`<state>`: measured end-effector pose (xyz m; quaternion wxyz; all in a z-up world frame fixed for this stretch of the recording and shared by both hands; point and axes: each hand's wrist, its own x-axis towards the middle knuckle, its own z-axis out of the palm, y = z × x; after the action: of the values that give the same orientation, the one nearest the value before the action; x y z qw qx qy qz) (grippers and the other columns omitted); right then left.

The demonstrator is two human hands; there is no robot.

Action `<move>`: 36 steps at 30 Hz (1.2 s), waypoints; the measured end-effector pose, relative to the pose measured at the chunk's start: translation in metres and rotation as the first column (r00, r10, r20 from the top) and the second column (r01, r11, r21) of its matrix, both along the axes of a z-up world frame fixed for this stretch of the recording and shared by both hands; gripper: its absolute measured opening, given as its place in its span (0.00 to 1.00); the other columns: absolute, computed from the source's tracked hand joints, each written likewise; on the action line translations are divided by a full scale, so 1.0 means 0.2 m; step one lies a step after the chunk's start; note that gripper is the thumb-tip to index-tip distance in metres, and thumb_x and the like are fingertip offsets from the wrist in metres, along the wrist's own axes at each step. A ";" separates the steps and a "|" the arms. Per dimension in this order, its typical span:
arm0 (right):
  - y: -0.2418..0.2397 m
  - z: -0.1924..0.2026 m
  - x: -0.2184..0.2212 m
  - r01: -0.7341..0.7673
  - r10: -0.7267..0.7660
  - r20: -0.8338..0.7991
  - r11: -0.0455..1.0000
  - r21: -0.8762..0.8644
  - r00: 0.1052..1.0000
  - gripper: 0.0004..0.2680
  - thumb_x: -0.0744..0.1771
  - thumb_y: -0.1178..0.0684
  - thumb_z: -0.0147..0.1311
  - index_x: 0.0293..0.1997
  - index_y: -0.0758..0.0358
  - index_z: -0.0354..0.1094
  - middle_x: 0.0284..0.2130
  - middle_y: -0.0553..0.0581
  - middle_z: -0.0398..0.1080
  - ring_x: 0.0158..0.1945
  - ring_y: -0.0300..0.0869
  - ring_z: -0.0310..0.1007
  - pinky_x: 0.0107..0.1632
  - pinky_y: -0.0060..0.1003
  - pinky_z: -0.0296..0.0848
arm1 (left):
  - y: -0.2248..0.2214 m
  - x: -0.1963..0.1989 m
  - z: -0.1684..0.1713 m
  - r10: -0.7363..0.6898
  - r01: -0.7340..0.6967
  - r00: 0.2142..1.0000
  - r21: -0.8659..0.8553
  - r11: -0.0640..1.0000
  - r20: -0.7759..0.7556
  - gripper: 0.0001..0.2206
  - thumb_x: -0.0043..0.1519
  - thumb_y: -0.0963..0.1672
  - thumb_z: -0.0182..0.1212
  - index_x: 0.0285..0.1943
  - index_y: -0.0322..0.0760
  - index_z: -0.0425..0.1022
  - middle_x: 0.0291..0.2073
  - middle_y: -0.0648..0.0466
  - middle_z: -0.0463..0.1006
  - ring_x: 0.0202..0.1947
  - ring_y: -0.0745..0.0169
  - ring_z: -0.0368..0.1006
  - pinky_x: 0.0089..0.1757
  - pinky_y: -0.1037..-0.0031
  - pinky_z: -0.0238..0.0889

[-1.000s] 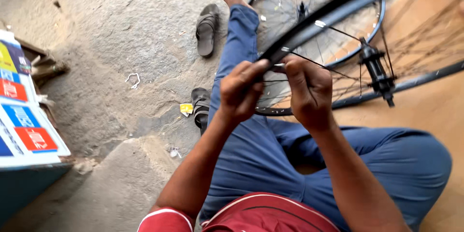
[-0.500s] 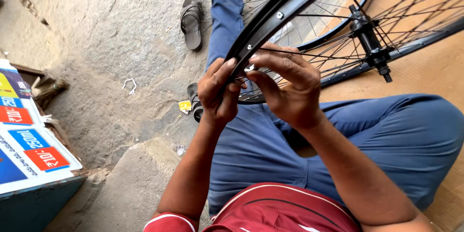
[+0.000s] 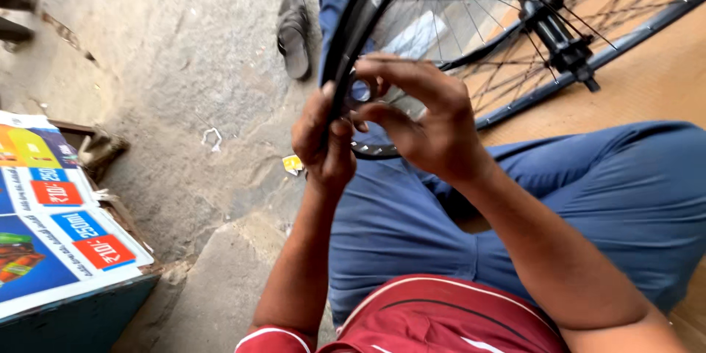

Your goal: The person assembles a bicycle wheel by inserting components into the rim and tightening them by hand while sitting on the floor.

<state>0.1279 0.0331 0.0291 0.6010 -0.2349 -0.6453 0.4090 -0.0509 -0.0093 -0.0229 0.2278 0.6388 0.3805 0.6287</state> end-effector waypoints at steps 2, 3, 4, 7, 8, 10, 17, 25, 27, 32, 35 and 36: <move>0.03 0.02 -0.08 0.134 -0.128 0.303 0.991 -0.001 0.944 0.11 0.62 0.58 0.69 0.45 0.65 0.74 0.40 0.59 0.76 0.41 0.46 0.77 0.46 0.39 0.75 | 0.00 -0.01 0.01 0.007 -0.007 1.000 -0.023 1.000 0.007 0.19 0.74 0.47 0.54 0.70 0.32 0.68 0.44 0.49 0.76 0.34 0.66 0.73 0.35 0.77 0.68; 0.04 0.03 -0.10 0.270 -0.241 0.573 0.962 0.036 0.783 0.10 0.61 0.57 0.74 0.41 0.63 0.77 0.34 0.57 0.78 0.39 0.47 0.79 0.46 0.40 0.74 | -0.01 0.00 0.01 0.049 -0.045 0.994 0.048 0.998 -0.097 0.19 0.75 0.47 0.54 0.71 0.33 0.68 0.43 0.50 0.77 0.34 0.66 0.73 0.36 0.78 0.67; 0.05 0.04 -0.11 0.275 -0.248 0.571 0.961 0.041 0.782 0.10 0.61 0.57 0.74 0.41 0.63 0.77 0.34 0.57 0.78 0.39 0.47 0.79 0.46 0.40 0.74 | -0.01 0.00 0.01 0.098 -0.075 0.976 0.122 0.990 -0.196 0.19 0.76 0.47 0.54 0.72 0.34 0.67 0.42 0.50 0.78 0.33 0.67 0.72 0.37 0.78 0.66; 0.05 0.10 -0.08 0.210 -0.203 0.634 0.976 0.065 0.746 0.06 0.64 0.57 0.71 0.38 0.63 0.77 0.32 0.59 0.78 0.37 0.49 0.80 0.42 0.40 0.75 | 0.03 -0.01 0.01 0.135 -0.117 0.976 0.106 0.987 -0.172 0.18 0.79 0.46 0.55 0.75 0.33 0.67 0.48 0.45 0.78 0.39 0.59 0.73 0.43 0.72 0.68; 0.04 0.11 -0.04 0.092 -0.129 0.338 0.988 0.121 0.932 0.08 0.64 0.57 0.67 0.42 0.65 0.72 0.37 0.62 0.75 0.38 0.50 0.78 0.44 0.42 0.74 | 0.03 -0.01 0.00 0.135 -0.117 0.977 0.114 0.987 -0.165 0.18 0.79 0.46 0.55 0.75 0.33 0.67 0.48 0.45 0.78 0.39 0.59 0.73 0.43 0.72 0.68; 0.05 0.13 -0.02 -0.023 0.020 0.017 0.975 0.221 1.000 0.11 0.64 0.57 0.63 0.46 0.67 0.68 0.41 0.65 0.72 0.39 0.52 0.76 0.46 0.44 0.72 | 0.03 -0.01 0.00 0.051 -0.050 0.998 -0.052 0.997 0.021 0.19 0.74 0.47 0.55 0.69 0.31 0.70 0.41 0.52 0.75 0.34 0.66 0.73 0.33 0.77 0.72; 0.07 0.08 -0.10 0.221 -0.221 0.584 0.972 0.072 0.781 0.07 0.62 0.56 0.70 0.35 0.65 0.75 0.32 0.60 0.77 0.38 0.52 0.79 0.41 0.42 0.74 | 0.03 0.00 0.02 0.069 -0.045 0.980 0.132 0.990 -0.187 0.18 0.76 0.46 0.55 0.73 0.35 0.69 0.45 0.52 0.77 0.35 0.67 0.72 0.38 0.79 0.66; 0.05 0.05 -0.07 0.046 -0.037 0.086 0.993 -0.110 0.996 0.09 0.63 0.56 0.61 0.46 0.63 0.70 0.37 0.55 0.76 0.40 0.47 0.79 0.43 0.40 0.76 | 0.01 0.01 -0.04 0.026 -0.024 0.999 -0.062 0.998 0.026 0.20 0.74 0.46 0.55 0.71 0.30 0.67 0.46 0.51 0.76 0.32 0.71 0.72 0.36 0.79 0.71; 0.09 0.04 -0.13 0.267 -0.272 0.630 0.958 0.105 0.727 0.09 0.63 0.51 0.73 0.37 0.60 0.75 0.29 0.55 0.77 0.38 0.49 0.79 0.44 0.43 0.75 | -0.02 0.01 -0.04 0.076 -0.077 0.994 -0.006 0.997 -0.076 0.18 0.77 0.45 0.54 0.72 0.32 0.67 0.46 0.52 0.76 0.36 0.68 0.72 0.39 0.77 0.69; 0.09 0.05 -0.10 0.124 -0.197 0.364 0.969 0.215 0.910 0.14 0.61 0.58 0.68 0.49 0.65 0.72 0.30 0.58 0.75 0.34 0.52 0.75 0.40 0.45 0.70 | 0.03 0.00 -0.02 -0.013 0.017 0.992 -0.026 1.000 0.122 0.19 0.77 0.44 0.55 0.74 0.30 0.68 0.40 0.55 0.74 0.32 0.71 0.70 0.36 0.80 0.69; 0.10 0.00 -0.09 0.198 -0.249 0.400 0.966 0.165 0.882 0.12 0.63 0.58 0.68 0.49 0.64 0.74 0.29 0.58 0.75 0.34 0.52 0.75 0.39 0.43 0.70 | 0.01 0.02 -0.02 0.008 0.001 0.996 -0.100 0.995 0.087 0.18 0.75 0.44 0.54 0.71 0.29 0.66 0.46 0.52 0.75 0.33 0.71 0.71 0.34 0.80 0.70; 0.09 -0.01 -0.08 0.230 -0.272 0.414 0.962 0.148 0.869 0.11 0.64 0.59 0.69 0.49 0.64 0.74 0.29 0.59 0.75 0.34 0.52 0.76 0.39 0.43 0.70 | -0.01 0.03 -0.01 0.028 -0.028 1.000 -0.057 0.998 0.008 0.18 0.76 0.45 0.54 0.72 0.30 0.66 0.48 0.51 0.76 0.33 0.71 0.72 0.35 0.80 0.70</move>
<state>0.1124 0.0503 0.0268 0.5021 -0.3727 -0.7443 0.2347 -0.0457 -0.0103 -0.0256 0.2384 0.6240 0.4062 0.6235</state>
